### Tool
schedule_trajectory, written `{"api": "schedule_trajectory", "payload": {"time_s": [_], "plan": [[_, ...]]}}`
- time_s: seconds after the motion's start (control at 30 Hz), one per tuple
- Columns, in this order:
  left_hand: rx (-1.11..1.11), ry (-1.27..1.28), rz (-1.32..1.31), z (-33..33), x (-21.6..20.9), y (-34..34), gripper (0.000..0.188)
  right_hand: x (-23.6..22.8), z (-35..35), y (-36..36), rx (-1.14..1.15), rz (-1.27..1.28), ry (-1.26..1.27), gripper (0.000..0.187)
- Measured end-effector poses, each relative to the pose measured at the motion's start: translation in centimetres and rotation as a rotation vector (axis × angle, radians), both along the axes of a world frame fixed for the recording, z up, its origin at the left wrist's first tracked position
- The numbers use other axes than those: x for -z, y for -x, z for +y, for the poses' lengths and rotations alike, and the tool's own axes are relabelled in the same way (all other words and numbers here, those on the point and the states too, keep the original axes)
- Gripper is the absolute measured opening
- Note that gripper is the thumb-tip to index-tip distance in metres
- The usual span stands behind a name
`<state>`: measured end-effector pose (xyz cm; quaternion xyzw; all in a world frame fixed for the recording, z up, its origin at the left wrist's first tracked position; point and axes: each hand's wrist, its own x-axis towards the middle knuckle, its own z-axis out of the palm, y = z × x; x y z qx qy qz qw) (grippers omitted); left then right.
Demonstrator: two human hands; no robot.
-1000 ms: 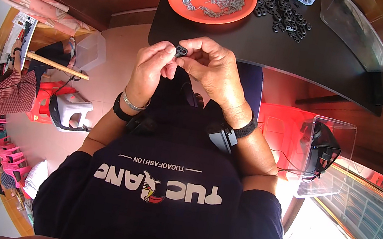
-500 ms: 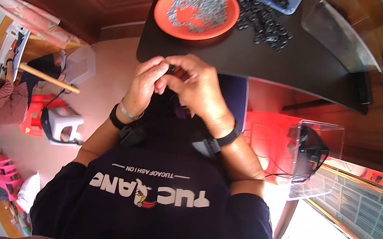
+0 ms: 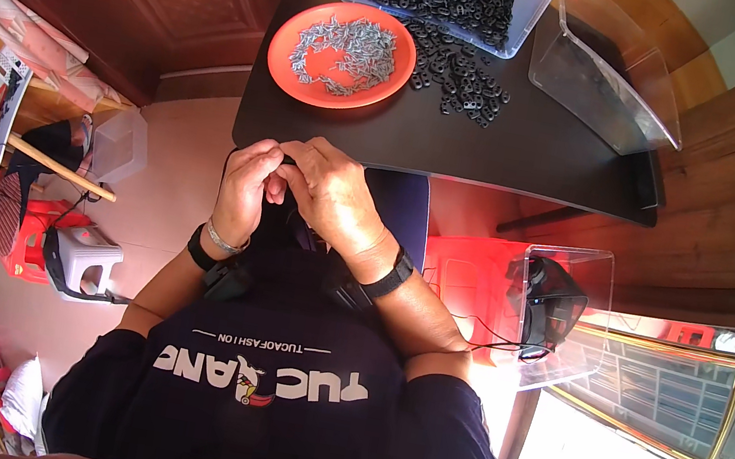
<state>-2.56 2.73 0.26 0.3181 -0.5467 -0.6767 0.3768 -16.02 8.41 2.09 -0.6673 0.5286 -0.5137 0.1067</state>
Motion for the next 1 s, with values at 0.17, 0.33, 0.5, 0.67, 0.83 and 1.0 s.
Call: {"api": "schedule_trajectory", "payload": {"time_s": [0.17,0.33,0.5,0.67,0.83,1.0], "plan": [[-0.012,-0.006,0.045,0.3,-0.2,-0.2,0.028,-0.4,-0.1,-0.1,-0.004,0.025,0.03,0.017],[0.028,-0.019,0.059,0.4,-0.8,-0.1,0.029,-0.6,-0.1,0.1,-0.015,-0.001,0.026,0.019],[0.053,0.072,0.033,0.0,-1.9,-0.2,0.03,-1.5,0.3,1.4,-0.057,-0.135,-0.012,0.019],[0.057,0.122,0.007,-0.8,-2.3,-1.5,0.032,-10.0,-1.1,12.6,0.441,0.205,0.14,0.022],[0.156,0.089,-0.023,-0.8,-2.0,-0.9,0.028,-15.2,-1.3,24.8,0.919,0.598,0.143,0.021],[0.142,0.089,-0.038,-1.1,-1.4,-1.2,0.025,-9.3,-1.2,21.5,0.636,0.464,0.109,0.017]]}}
